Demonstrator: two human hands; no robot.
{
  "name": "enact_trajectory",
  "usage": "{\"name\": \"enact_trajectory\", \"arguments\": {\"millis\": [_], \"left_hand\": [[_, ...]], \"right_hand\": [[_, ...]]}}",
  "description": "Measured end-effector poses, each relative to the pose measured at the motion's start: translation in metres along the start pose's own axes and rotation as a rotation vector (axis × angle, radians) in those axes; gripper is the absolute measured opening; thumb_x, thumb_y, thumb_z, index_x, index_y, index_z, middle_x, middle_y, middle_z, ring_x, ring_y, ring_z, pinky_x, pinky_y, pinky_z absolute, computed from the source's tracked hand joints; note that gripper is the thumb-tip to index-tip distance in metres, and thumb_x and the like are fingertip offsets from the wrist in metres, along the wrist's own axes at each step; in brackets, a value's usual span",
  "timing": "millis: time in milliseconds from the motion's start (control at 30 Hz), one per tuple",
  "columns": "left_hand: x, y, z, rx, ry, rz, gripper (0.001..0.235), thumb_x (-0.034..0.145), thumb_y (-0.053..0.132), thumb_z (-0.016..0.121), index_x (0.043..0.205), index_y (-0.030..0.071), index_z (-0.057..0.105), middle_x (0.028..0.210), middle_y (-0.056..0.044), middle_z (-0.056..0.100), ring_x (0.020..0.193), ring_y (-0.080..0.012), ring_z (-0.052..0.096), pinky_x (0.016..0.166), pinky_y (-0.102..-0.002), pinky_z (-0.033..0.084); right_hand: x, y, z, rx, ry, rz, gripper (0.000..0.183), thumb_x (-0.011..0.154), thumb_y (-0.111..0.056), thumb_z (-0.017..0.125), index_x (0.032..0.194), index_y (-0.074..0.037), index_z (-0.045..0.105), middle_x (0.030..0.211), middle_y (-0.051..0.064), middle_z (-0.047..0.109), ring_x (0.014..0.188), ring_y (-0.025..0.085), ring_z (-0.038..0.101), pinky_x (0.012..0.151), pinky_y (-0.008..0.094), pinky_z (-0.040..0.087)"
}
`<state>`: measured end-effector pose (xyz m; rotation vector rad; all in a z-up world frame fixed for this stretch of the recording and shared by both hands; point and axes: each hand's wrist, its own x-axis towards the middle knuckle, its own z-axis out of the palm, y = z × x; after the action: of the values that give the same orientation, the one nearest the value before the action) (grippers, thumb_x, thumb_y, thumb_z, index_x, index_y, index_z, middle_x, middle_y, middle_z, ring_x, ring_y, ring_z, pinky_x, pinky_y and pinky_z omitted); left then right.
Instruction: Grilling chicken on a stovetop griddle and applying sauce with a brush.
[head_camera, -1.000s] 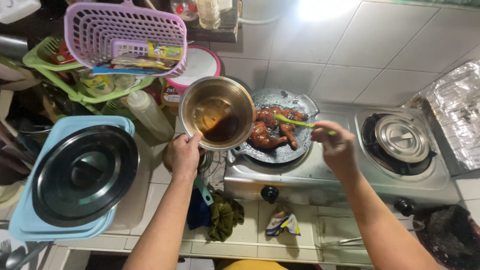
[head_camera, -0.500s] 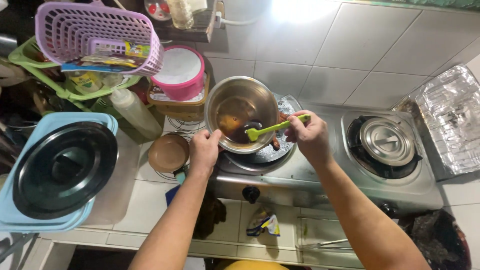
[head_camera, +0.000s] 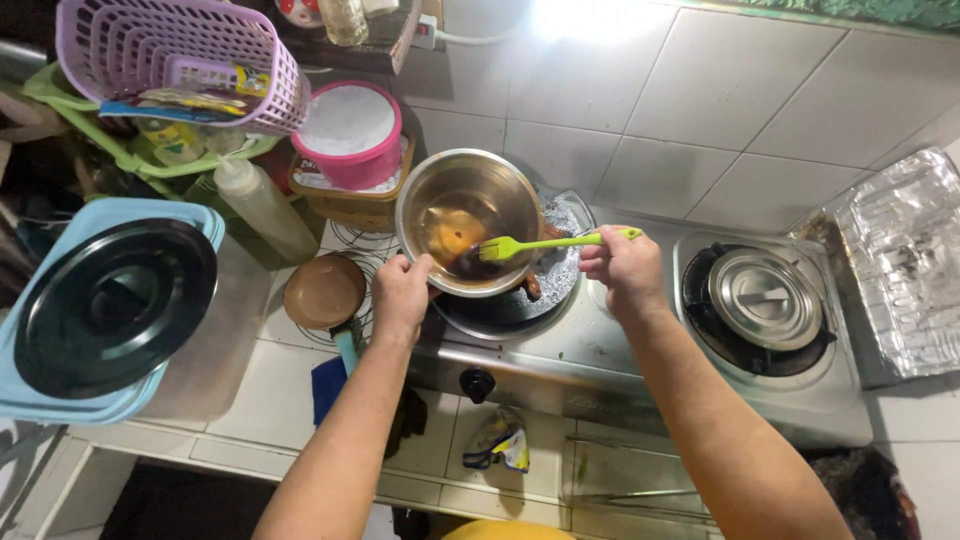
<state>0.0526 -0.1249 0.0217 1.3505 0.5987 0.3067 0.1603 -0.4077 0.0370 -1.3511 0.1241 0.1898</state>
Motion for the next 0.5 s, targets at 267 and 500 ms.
{"name": "enact_trajectory", "arguments": {"millis": [267,500], "left_hand": [[0.014,-0.022,-0.026,-0.122,0.075,-0.034,0.021,0.095,0.015,0.063,0.092,-0.004,0.068,0.089,-0.009,0.072,0.076,-0.0148,0.071,0.070,-0.030,0.064],[-0.011,-0.008,-0.047,-0.126,0.153,-0.041,0.019,0.096,0.015,0.061,0.094,-0.003,0.066,0.094,-0.011,0.072,0.079,-0.0166,0.072,0.069,-0.031,0.063]], "right_hand": [[0.033,-0.004,-0.056,0.052,0.071,0.162,0.017,0.103,-0.021,0.057,0.101,-0.006,0.066,0.075,0.007,0.067,0.058,0.016,0.062,0.057,0.029,0.054],[0.048,0.015,-0.065,-0.109,0.013,-0.039,0.016,0.104,-0.017,0.056,0.104,-0.002,0.063,0.076,0.009,0.067,0.058,0.016,0.062,0.054,0.029,0.052]]}}
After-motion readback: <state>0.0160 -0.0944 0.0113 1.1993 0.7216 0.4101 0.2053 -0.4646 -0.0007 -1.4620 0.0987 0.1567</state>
